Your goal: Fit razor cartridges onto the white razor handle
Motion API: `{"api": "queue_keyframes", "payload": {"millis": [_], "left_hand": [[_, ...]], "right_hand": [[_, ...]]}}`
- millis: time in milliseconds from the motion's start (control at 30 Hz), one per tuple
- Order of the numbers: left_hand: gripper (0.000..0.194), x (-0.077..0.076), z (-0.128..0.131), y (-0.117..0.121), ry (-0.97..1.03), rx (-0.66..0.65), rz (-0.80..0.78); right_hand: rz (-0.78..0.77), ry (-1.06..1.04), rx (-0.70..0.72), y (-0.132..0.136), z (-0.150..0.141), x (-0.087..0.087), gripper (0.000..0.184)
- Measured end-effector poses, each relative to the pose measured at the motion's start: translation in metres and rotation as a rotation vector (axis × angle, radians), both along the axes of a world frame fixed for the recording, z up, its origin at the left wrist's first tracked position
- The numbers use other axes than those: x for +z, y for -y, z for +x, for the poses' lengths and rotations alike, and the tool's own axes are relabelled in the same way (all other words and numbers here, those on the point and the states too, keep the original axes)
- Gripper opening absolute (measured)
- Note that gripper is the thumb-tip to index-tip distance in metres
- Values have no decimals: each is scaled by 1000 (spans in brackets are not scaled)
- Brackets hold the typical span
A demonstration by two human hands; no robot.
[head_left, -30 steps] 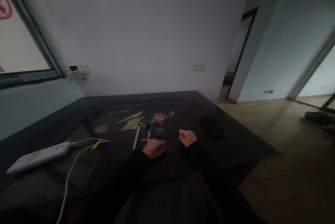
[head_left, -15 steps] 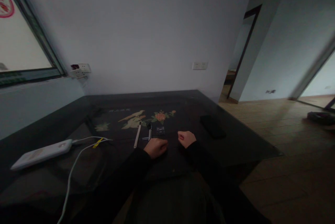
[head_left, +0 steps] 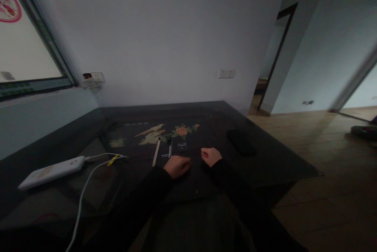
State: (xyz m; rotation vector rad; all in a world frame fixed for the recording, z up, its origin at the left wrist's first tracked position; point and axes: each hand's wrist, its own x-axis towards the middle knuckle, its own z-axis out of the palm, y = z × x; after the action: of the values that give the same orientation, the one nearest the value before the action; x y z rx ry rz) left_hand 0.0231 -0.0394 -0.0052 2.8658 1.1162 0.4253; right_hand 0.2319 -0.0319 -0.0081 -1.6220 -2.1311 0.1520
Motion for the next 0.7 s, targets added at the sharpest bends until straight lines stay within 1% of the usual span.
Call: {"api": "queue_keyframes", "payload": {"millis": [467, 700], "left_hand": [[21, 1, 1, 1, -16, 2, 7], [21, -2, 0, -1, -12, 3, 12]], "right_hand": [[5, 11, -27, -4, 0, -6, 20], [-3, 27, -14, -4, 0, -5, 21]]}}
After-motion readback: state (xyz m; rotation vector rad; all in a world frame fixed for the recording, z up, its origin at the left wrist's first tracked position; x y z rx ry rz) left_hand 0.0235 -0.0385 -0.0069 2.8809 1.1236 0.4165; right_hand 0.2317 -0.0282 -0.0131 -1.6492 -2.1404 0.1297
